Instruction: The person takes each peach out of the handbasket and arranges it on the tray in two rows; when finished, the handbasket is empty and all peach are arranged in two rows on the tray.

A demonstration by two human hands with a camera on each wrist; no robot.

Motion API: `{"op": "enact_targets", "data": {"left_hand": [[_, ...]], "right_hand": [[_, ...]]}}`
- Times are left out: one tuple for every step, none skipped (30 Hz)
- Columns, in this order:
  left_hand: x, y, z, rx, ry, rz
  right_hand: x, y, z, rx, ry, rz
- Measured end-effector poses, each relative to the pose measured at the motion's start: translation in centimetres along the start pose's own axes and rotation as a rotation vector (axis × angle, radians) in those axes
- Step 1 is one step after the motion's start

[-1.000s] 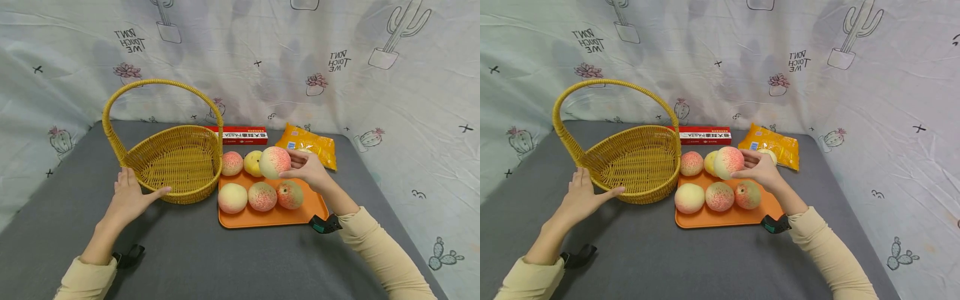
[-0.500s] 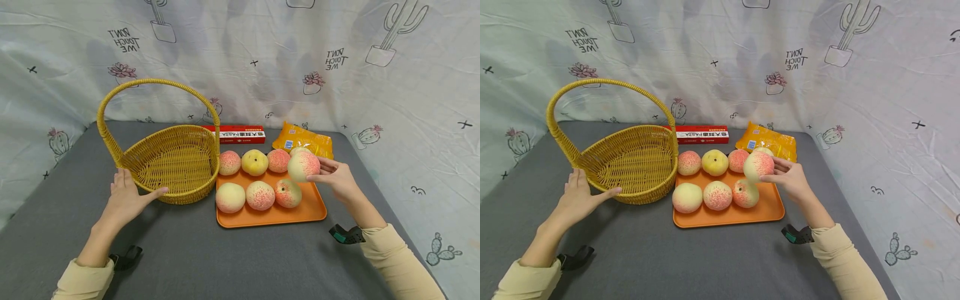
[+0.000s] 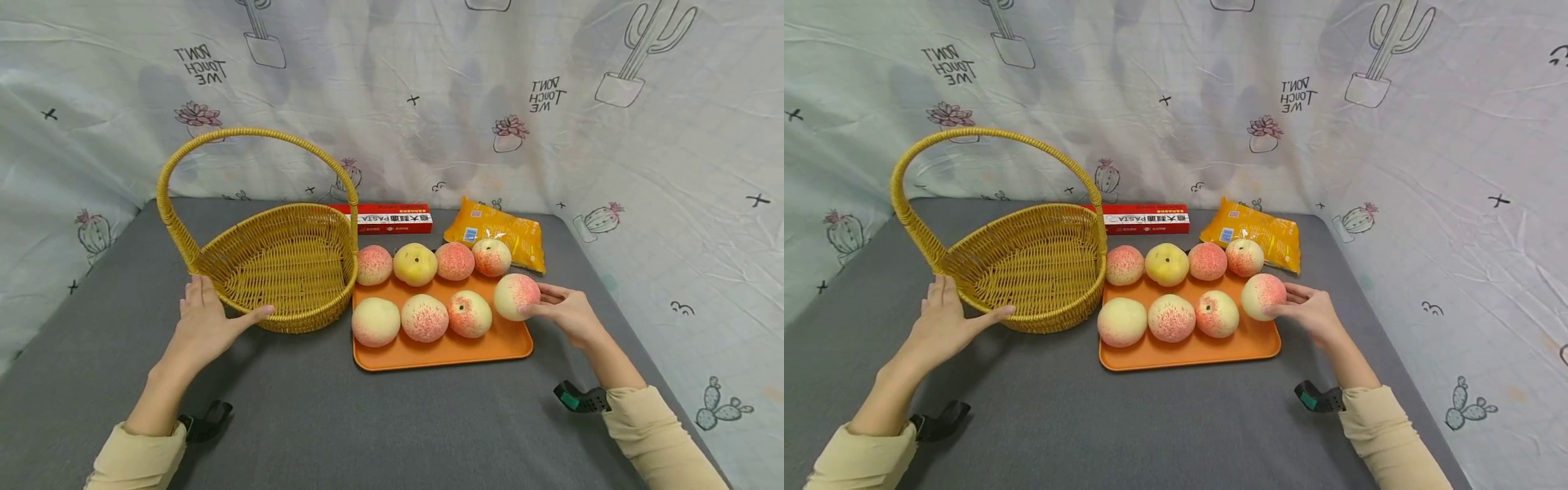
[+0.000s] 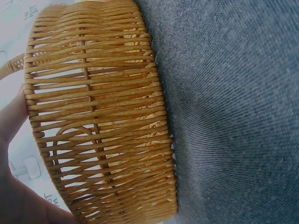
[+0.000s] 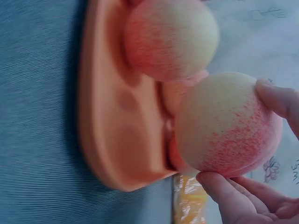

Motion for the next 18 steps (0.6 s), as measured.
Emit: {"op": "enact_targets", "data": {"left_hand": [[0.0, 0.0, 0.0, -0.001, 0.001, 0.001], [0.0, 0.0, 0.0, -0.002, 0.002, 0.001], [0.0, 0.0, 0.0, -0.003, 0.003, 0.002], [0.0, 0.0, 0.0, -0.004, 0.004, 0.004], [0.0, 0.0, 0.0, -0.004, 0.006, 0.006], [0.0, 0.0, 0.0, -0.005, 0.007, 0.007], [0.0, 0.0, 0.0, -0.006, 0.007, 0.005], [0.0, 0.0, 0.0, -0.006, 0.008, 0.005], [0.0, 0.0, -0.1, -0.007, 0.009, 0.005], [0.0, 0.0, 0.0, -0.008, 0.009, 0.005], [0.0, 0.1, 0.0, -0.009, 0.010, 0.003], [0.0, 0.1, 0.0, -0.010, 0.010, 0.003], [0.1, 0.1, 0.0, -0.010, 0.008, 0.002], [0.1, 0.1, 0.0, -0.009, 0.007, 0.005], [0.1, 0.1, 0.1, -0.008, 0.003, 0.007], [0.1, 0.0, 0.1, -0.005, -0.004, 0.008], [0.1, 0.0, 0.1, -0.001, -0.012, 0.008], [0.0, 0.0, 0.1, 0.002, -0.023, 0.007]], "right_hand": [[-0.1, 0.2, 0.0, -0.001, -0.006, -0.015], [-0.3, 0.4, 0.0, 0.002, -0.014, -0.027], [-0.4, 0.6, 0.0, 0.007, -0.024, -0.037], [-0.5, 0.7, 0.0, 0.014, -0.035, -0.052], [-0.7, 0.7, 0.0, 0.024, -0.045, -0.068], [-0.8, 0.8, 0.0, 0.032, -0.054, -0.080], [-0.9, 0.8, 0.0, 0.040, -0.063, -0.093], [-1.0, 0.9, 0.0, 0.043, -0.072, -0.101], [-1.0, 1.0, 0.0, 0.046, -0.083, -0.115], [-1.1, 1.1, 0.0, 0.046, -0.093, -0.125], [-1.0, 1.2, 0.1, 0.046, -0.102, -0.138], [-1.0, 1.3, 0.1, 0.041, -0.109, -0.148], [-1.0, 1.3, 0.1, 0.037, -0.121, -0.161], [-1.0, 1.4, 0.2, 0.033, -0.135, -0.167], [-1.0, 1.4, 0.2, 0.034, -0.150, -0.173], [-0.9, 1.3, 0.2, 0.034, -0.163, -0.174], [-0.9, 1.2, 0.2, 0.037, -0.177, -0.182], [-0.9, 1.2, 0.2, 0.040, -0.193, -0.183]]}}
Point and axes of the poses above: each hand's wrist, its own z-axis towards the middle knuckle, its own x-axis out of the back of the hand, y = z × x, the point moved 5 cm from there along z, towards the middle knuckle, and after that the axes turned 8 degrees about -y, right-handed, at the moved point
